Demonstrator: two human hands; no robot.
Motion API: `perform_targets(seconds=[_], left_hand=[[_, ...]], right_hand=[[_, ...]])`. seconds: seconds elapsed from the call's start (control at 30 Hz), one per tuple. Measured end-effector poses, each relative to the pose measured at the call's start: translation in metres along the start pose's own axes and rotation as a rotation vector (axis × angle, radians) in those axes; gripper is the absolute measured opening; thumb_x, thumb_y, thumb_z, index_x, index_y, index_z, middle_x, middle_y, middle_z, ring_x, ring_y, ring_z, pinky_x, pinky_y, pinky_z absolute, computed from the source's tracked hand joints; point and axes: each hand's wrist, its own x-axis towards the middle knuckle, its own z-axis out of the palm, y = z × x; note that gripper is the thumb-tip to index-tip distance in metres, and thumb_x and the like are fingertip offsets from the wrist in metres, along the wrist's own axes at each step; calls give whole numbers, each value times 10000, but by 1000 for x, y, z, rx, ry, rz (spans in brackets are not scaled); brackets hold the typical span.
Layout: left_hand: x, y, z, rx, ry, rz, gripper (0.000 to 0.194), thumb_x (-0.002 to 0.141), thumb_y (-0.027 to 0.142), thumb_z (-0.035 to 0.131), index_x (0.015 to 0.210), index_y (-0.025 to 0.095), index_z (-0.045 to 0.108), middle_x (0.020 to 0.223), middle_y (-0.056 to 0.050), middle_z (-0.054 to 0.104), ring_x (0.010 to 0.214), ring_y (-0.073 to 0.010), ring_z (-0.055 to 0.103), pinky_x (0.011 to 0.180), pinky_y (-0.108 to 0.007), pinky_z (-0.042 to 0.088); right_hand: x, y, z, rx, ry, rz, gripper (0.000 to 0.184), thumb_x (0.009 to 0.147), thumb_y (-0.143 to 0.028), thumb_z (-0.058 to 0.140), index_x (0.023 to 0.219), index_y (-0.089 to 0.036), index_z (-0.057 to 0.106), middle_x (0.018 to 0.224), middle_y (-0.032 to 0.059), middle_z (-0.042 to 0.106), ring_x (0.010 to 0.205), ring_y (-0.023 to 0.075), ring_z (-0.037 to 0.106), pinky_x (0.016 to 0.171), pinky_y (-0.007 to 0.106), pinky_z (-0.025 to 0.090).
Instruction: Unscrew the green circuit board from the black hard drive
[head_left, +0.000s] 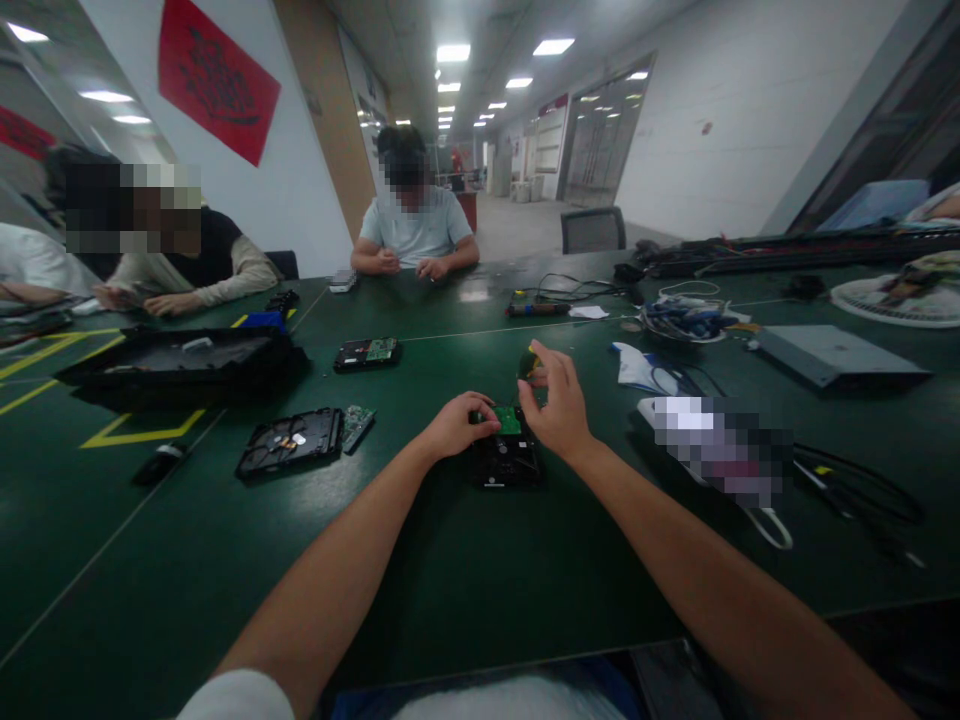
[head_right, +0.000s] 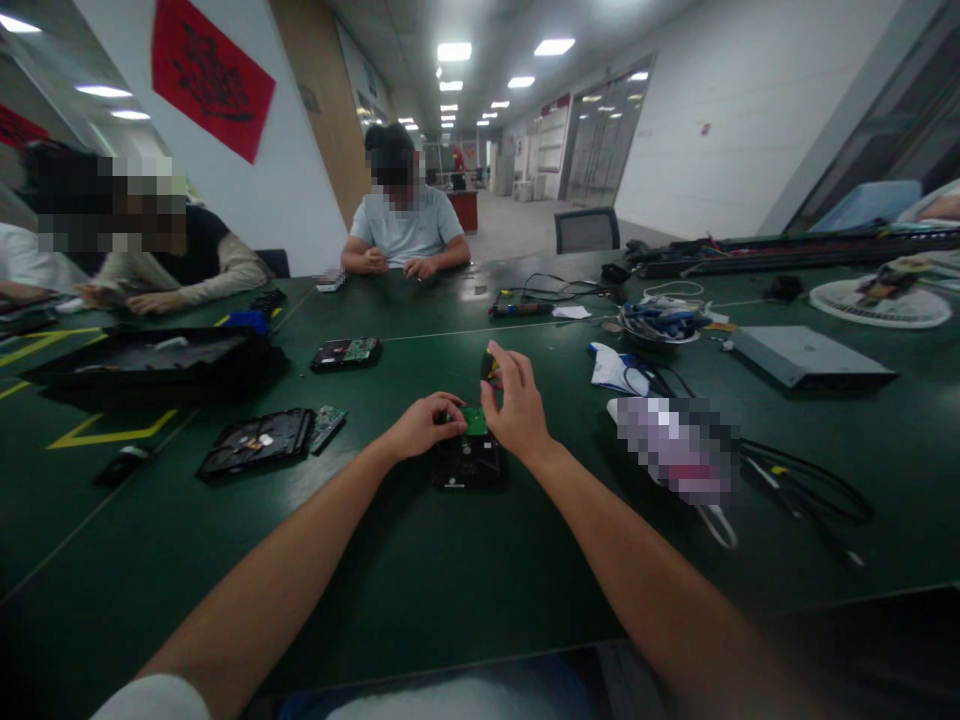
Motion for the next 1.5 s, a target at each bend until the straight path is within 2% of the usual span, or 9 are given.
perform_targets(seconds=[0.1,0.27,0.43,0.6,0.77,0.93,1.1,1.3,1.5], left_hand=[[0,-1,0,-5,1,-7,63,842,243,767,828,182,758,1232,-104,684,1140,-250,653,1098,-430,455],[1,-3,1,-9,-2,-8,69,841,249,767,835,181,754,1228,-99,684,1133,-247,655,1097,-431,456],[1,-3,1,-11,1,-13,77,847,258,759,835,182,753,1242,-99,678,1139,-246,653,1099,-429,455],[0,-3,1,-16,8,-3,74,840,253,764,835,180,759,1229,-99,681,1140,-248,651,1099,-427,455],[1,-4,2,-19,6,-5,77,842,247,765,834,172,756,1235,-113,677,1134,-250,651,1098,-438,454],[2,-8,3,-12,10,16,70,842,255,767,837,185,762,1219,-103,684,1139,-247,652,1104,-439,450],[1,-7,2,-9,9,11,95,846,278,759,846,183,758,1231,-106,680,1139,-255,655,1099,-440,457],[0,-4,1,-13,4,17,83,844,258,755,842,175,752,1228,-110,677,1141,-251,651,1100,-433,451],[1,-6,2,-10,1,-5,101,845,279,757,845,178,751,1242,-100,673,1118,-245,656,1097,-444,457]], right_hand=[[0,1,0,-13,7,-1,596,951,-239,602,1510,-269,398,1262,127,520,868,195,636,739,399,656],[0,1,0,-8,-18,-6,599,964,-202,538,1533,-273,367,1280,129,526,930,204,644,811,412,652],[-1,1,0,-27,3,8,582,964,-264,591,1512,-281,394,1251,117,534,878,191,649,745,389,659],[0,0,-1,-48,-4,-13,590,982,-208,515,1544,-287,355,1280,128,550,962,215,655,826,422,652],[0,1,-1,-43,15,1,559,968,-266,583,1503,-281,421,1231,118,548,893,206,642,720,388,656],[0,2,-1,-45,8,-20,568,986,-231,519,1535,-273,378,1304,135,552,1012,235,665,845,435,653],[-1,2,0,-23,28,4,523,990,-281,565,1493,-284,420,1272,121,554,879,190,692,714,363,667],[-1,3,0,-7,8,15,525,1000,-280,528,1508,-269,396,1332,142,547,971,214,698,819,400,670],[0,1,-1,-47,6,23,564,961,-300,608,1492,-264,419,1257,131,556,860,197,671,726,399,672]])
